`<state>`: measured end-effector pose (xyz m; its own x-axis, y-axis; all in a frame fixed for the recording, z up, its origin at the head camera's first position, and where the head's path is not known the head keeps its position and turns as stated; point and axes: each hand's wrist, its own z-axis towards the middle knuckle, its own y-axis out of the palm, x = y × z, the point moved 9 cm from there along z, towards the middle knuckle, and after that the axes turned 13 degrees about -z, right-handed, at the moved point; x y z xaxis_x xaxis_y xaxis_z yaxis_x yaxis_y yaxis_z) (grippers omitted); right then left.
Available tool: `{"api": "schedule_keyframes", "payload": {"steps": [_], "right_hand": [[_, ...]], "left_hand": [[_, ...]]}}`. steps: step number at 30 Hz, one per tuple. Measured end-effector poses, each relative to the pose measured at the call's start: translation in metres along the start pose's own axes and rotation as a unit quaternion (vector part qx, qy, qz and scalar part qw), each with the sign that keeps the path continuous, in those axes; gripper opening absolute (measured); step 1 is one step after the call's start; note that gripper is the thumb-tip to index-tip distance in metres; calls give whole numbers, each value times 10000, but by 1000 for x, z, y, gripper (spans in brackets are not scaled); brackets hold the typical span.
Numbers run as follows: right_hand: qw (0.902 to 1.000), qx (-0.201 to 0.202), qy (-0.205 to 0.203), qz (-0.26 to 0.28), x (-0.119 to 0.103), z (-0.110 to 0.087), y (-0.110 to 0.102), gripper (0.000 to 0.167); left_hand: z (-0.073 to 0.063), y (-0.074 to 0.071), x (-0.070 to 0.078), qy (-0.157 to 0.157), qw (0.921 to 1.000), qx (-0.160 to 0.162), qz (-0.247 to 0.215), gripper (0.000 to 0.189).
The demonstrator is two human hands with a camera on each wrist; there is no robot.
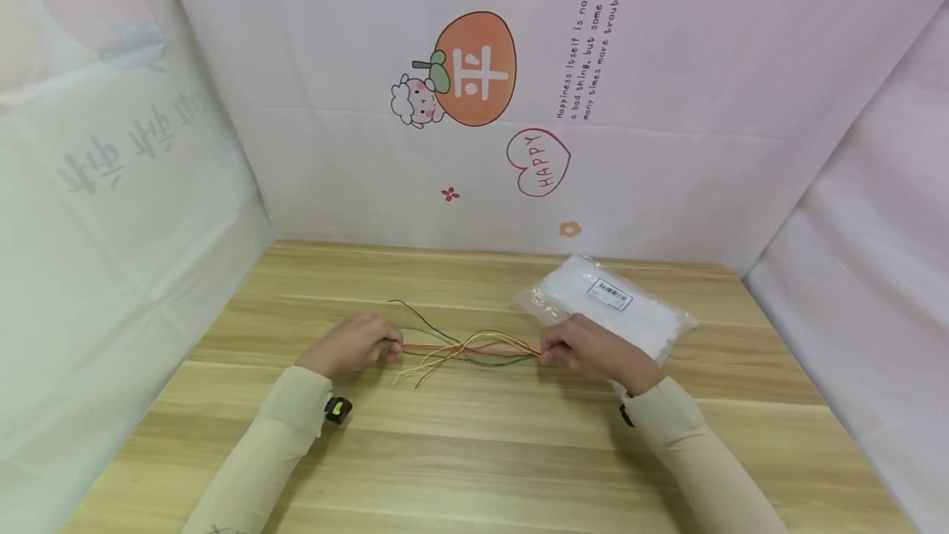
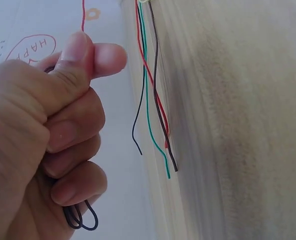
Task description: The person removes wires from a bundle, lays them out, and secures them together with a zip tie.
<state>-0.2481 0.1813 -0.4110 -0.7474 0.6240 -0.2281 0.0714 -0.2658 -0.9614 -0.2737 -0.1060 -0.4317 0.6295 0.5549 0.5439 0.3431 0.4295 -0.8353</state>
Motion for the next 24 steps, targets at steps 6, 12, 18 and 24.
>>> {"api": "schedule_keyframes", "payload": {"steps": [6, 12, 18, 24], "right_hand": [[9993, 0, 234, -308, 6, 7, 1, 28], [9973, -107, 457, -558, 9, 12, 2, 24], [9957, -33, 416, -828, 10, 16, 7, 25], [9953, -54, 500, -832, 11, 16, 8, 26]], "left_hand": [[0, 0, -2, -215, 9997, -64, -26, 28], [0, 2, -4, -479, 9988, -78, -108, 32], [-5, 1, -11, -718, 9971, -24, -241, 37], [-7, -1, -17, -832, 9964, 117, -127, 38]]}}
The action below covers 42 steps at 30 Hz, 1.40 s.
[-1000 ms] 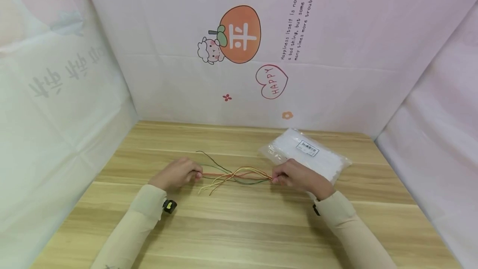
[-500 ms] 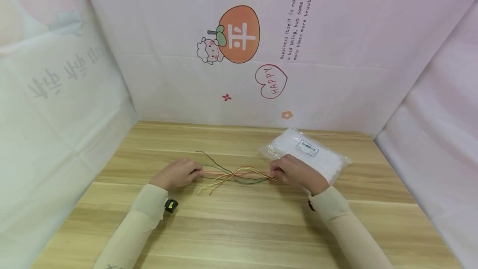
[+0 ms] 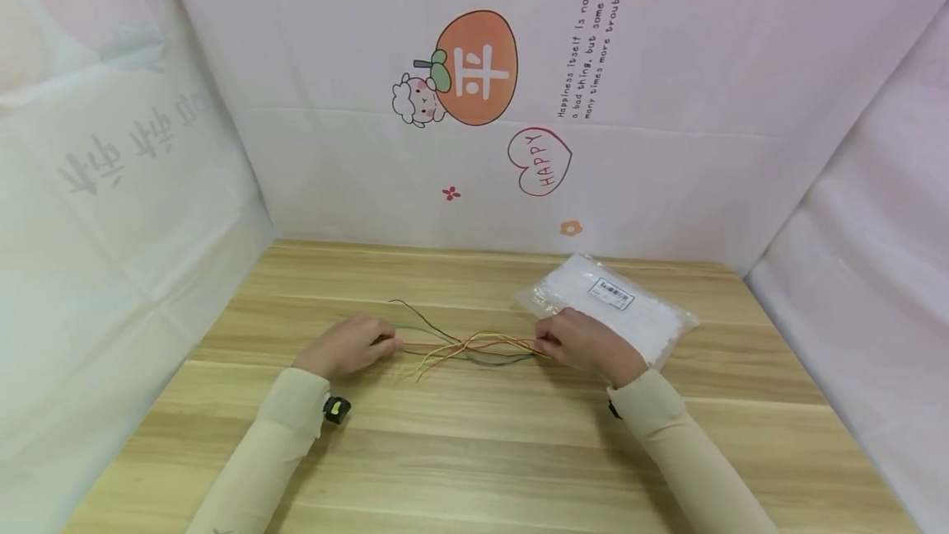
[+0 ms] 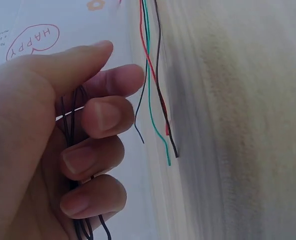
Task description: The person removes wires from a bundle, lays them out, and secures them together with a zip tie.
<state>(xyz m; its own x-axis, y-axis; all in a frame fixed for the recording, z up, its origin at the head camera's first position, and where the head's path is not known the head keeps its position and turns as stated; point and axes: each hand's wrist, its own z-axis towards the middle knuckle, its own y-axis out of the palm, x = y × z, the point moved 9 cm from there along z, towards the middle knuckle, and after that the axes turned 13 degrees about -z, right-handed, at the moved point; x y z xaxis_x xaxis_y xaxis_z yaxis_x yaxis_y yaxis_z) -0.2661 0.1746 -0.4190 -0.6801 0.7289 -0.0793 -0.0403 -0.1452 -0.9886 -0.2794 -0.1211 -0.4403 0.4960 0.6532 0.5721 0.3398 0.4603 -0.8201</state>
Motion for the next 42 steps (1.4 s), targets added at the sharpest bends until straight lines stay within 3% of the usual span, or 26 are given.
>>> {"api": "schedule_keyframes", "payload": {"steps": [6, 13, 20, 27, 37, 42], "right_hand": [[9999, 31, 105, -80, 5, -3, -4, 29], [9998, 59, 134, 100, 3, -1, -9, 25], [9993, 92, -85, 363, -17, 6, -19, 21], [9993, 220, -242, 204, -36, 15, -24, 19], [9976, 390, -559, 127, -63, 28, -27, 12], [9942, 702, -813, -37, -78, 32, -30, 7]], "left_hand": [[2, -3, 4, 10, 9999, 116, 122, 36], [12, 7, 21, 239, 9997, -44, -46, 35], [24, 19, 42, 369, 9985, -216, -351, 36], [35, 30, 60, 523, 9969, -319, -486, 44], [50, 47, 88, 663, 9910, -688, -935, 28], [58, 56, 95, 744, 9891, -797, -989, 25]]}}
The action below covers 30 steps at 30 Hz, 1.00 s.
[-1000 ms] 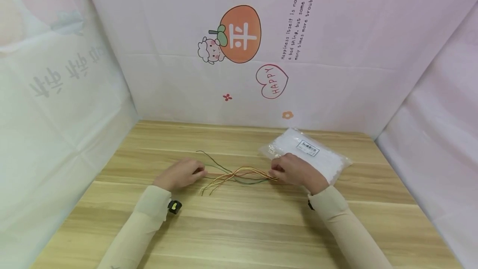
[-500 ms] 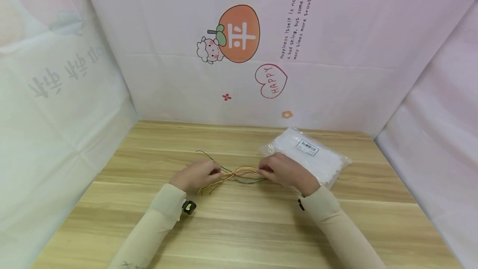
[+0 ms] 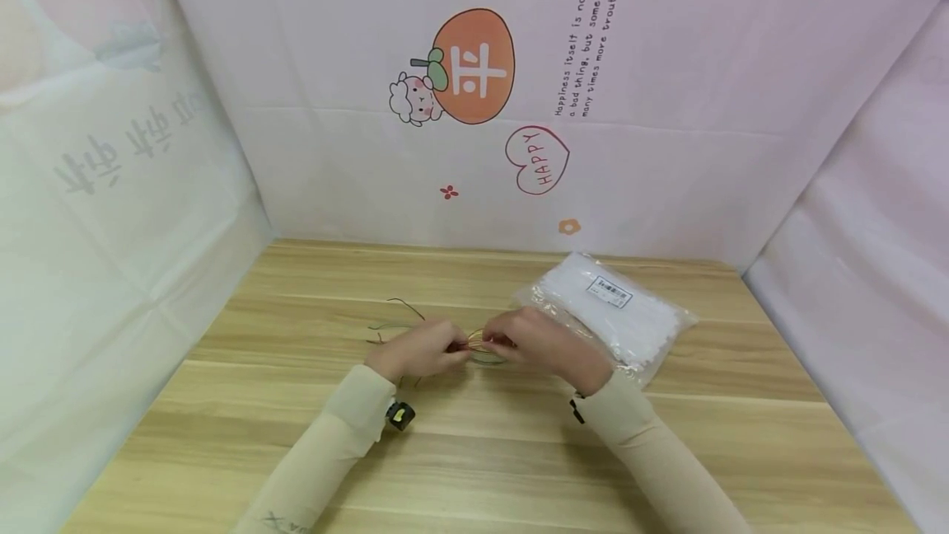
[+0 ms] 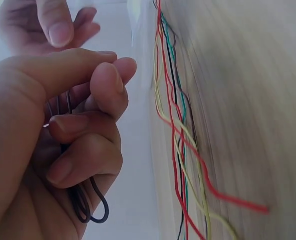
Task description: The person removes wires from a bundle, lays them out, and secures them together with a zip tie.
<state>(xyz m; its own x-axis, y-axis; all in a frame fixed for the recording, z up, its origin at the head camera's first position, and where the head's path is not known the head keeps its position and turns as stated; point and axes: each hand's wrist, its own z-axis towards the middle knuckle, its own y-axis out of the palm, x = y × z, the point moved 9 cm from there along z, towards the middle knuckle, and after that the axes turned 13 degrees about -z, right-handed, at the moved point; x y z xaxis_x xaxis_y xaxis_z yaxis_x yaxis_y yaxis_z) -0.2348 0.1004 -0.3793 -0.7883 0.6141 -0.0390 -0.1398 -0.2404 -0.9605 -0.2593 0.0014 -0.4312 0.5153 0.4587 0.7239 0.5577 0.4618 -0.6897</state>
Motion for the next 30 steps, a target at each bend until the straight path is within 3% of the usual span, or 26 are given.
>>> {"api": "schedule_keyframes", "payload": {"steps": [9, 16, 22, 30], "right_hand": [[9991, 191, -281, -250, -15, 7, 3, 9], [9966, 338, -629, -408, -16, 5, 3, 8], [9982, 188, -574, 14, -10, 2, 4, 12], [9990, 123, -400, 179, -6, 1, 1, 18]], "left_hand": [[7, 7, 8, 82, 9999, -13, -89, 31], [7, 19, 6, 256, 9981, -461, -306, 28], [1, 20, 6, 159, 9965, -652, -496, 31], [-2, 19, 13, 306, 9958, -684, -522, 34]]}}
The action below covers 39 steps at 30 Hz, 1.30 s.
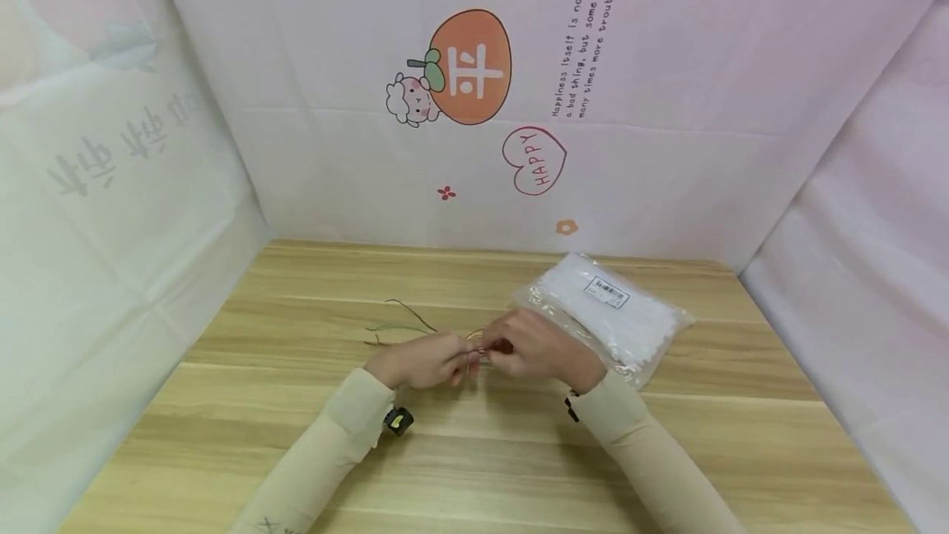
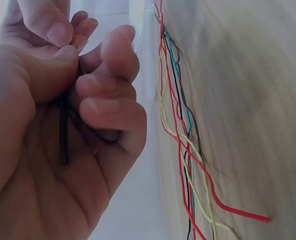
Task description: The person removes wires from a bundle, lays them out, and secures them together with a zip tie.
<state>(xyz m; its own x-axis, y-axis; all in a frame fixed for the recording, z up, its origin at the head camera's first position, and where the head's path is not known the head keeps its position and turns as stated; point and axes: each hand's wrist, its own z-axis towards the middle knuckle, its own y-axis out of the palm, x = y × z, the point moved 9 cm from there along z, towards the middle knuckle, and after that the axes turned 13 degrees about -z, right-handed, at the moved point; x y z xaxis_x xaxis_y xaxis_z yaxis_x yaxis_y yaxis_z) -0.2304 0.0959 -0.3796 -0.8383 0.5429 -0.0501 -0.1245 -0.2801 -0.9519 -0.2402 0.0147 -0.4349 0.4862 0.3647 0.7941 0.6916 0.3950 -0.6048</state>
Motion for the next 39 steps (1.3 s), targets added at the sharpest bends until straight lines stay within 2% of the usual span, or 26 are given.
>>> {"api": "schedule_keyframes", "payload": {"steps": [6, 9, 13, 17, 20, 27, 33, 36, 39], "right_hand": [[9993, 120, 151, -321, 0, 2, -5, 16], [9982, 255, 159, -527, -1, 2, -5, 10], [9974, 346, 98, -627, -4, 2, -5, 4], [9974, 197, -107, -690, -11, 5, -2, 6], [9973, -25, -162, -718, -13, 5, 3, 9], [9981, -230, -103, -556, -13, 4, 3, 8], [9989, -396, 193, -171, -2, -2, 5, 17], [9979, -416, 143, -482, -4, -1, 8, 17], [9957, -292, -84, -877, -11, 2, 9, 16]], "left_hand": [[2, 0, 1, -18, 9999, 55, 101, 36], [3, 1, 0, -101, 9999, 62, 114, 37], [4, 4, -2, -118, 9998, -56, 177, 36], [4, 10, -4, -64, 9990, -245, 361, 34], [3, 10, -6, -92, 9989, -262, 378, 33], [2, 6, -5, -130, 9990, -264, 349, 34], [2, 6, -4, -65, 9985, -321, 446, 38], [2, 8, -3, -61, 9978, -369, 540, 36], [3, 11, -2, -27, 9978, -422, 514, 36]]}}
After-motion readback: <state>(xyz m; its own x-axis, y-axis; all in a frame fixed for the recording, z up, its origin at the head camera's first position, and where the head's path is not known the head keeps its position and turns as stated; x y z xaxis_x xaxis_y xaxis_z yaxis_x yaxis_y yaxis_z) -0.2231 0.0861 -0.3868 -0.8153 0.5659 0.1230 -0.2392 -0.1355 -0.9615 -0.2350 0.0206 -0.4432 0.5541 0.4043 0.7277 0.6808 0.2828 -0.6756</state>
